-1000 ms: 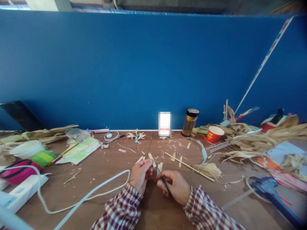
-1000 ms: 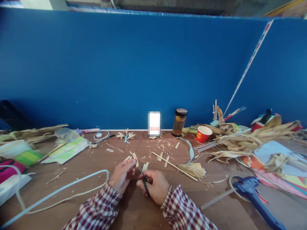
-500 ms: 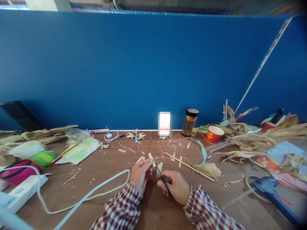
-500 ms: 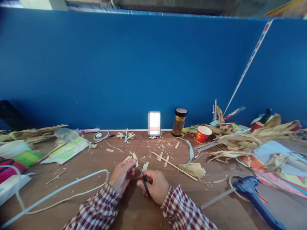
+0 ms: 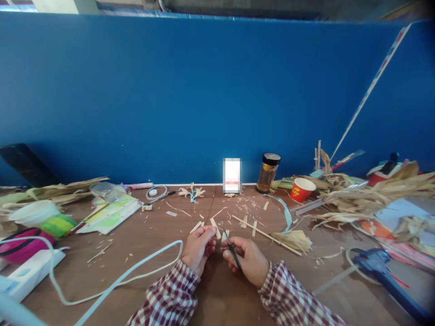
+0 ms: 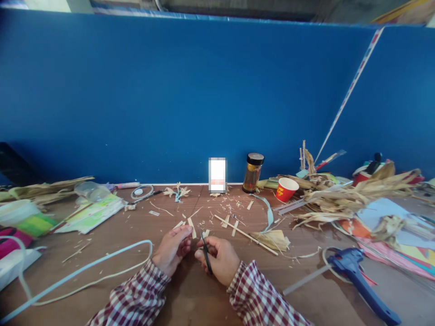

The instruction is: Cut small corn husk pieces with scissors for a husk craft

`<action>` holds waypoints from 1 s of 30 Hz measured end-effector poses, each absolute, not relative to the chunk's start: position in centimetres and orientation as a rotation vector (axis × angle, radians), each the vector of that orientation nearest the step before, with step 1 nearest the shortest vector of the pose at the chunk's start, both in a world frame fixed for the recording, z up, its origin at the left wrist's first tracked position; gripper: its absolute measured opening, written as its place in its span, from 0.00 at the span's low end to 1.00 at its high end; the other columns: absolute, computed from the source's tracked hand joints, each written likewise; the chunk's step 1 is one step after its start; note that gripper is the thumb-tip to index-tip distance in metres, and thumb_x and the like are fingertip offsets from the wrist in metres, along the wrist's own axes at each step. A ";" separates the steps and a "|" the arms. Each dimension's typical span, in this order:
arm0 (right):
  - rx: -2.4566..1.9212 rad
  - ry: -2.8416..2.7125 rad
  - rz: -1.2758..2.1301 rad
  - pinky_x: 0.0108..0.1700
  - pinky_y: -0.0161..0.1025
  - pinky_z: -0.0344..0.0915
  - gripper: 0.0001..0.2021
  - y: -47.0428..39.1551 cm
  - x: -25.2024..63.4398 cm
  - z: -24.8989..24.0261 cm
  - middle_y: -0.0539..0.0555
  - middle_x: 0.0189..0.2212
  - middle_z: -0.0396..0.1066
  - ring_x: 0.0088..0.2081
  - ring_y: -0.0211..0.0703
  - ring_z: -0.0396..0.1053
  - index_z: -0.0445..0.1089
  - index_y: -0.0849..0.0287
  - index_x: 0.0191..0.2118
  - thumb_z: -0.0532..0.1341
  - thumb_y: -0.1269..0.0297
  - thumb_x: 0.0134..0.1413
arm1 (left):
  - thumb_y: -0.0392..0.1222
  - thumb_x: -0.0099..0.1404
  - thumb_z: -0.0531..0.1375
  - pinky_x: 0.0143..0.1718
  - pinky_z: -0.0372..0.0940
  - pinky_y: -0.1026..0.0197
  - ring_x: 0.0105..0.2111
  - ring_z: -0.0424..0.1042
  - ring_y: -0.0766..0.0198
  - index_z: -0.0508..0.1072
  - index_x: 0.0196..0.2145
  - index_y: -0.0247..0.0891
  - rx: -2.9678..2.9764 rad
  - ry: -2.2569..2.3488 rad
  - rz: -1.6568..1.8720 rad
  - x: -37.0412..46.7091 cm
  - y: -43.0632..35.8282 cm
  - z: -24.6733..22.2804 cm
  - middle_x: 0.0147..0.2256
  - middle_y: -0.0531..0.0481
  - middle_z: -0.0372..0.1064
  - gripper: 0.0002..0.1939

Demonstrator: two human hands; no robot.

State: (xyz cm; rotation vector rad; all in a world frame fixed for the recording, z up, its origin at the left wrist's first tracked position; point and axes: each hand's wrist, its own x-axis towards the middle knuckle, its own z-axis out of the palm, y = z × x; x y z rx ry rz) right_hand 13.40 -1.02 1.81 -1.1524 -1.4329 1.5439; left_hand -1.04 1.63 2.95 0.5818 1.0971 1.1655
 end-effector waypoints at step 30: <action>-1.066 -1.143 1.077 0.27 0.33 0.62 0.21 0.9 15.3 2.4 0.51 0.30 0.69 0.28 0.38 0.66 0.62 0.58 0.43 0.64 0.60 0.41 | 0.44 0.45 0.64 0.13 0.45 0.71 0.11 0.51 0.77 0.67 0.23 0.33 1.072 1.080 0.999 -0.5 0.7 2.2 0.17 0.57 0.61 0.12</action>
